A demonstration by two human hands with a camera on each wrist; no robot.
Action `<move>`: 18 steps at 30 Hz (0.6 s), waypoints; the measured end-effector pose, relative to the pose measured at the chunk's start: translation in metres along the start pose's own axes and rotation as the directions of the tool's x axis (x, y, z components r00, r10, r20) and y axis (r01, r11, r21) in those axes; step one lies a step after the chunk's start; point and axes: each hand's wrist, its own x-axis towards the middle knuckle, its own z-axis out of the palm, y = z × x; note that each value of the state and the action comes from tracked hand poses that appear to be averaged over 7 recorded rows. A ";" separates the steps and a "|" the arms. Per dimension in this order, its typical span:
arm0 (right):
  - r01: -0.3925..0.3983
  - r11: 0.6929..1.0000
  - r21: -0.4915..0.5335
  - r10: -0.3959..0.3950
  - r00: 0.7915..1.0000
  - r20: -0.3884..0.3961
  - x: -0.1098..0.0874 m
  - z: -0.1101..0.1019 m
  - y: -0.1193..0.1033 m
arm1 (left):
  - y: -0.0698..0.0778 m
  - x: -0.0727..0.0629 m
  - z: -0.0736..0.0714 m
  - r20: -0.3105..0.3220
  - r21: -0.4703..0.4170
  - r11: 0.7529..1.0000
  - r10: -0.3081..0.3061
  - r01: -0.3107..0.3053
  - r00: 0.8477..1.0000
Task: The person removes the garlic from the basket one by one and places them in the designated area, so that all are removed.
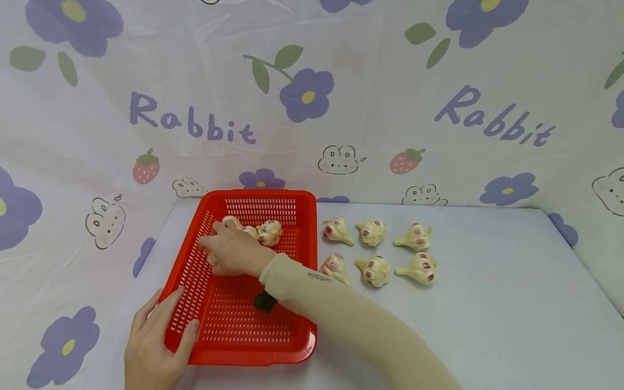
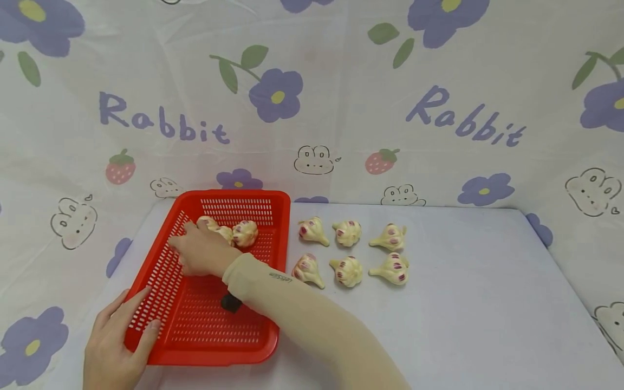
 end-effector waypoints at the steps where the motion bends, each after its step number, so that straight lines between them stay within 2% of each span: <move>1: 0.006 1.000 0.001 -0.006 1.000 -0.009 -0.001 -0.001 0.000 | 0.000 0.000 0.000 -0.002 -0.004 1.000 0.001 -0.001 1.000; 10: 0.044 0.999 0.003 -0.044 0.998 -0.045 -0.006 -0.009 -0.004 | -0.002 0.001 0.001 -0.025 -0.037 0.999 0.019 -0.020 0.999; 18: 0.073 0.997 -0.001 -0.073 0.995 -0.070 -0.010 -0.020 -0.007 | 0.000 0.002 0.000 -0.015 -0.028 1.000 0.010 -0.010 1.000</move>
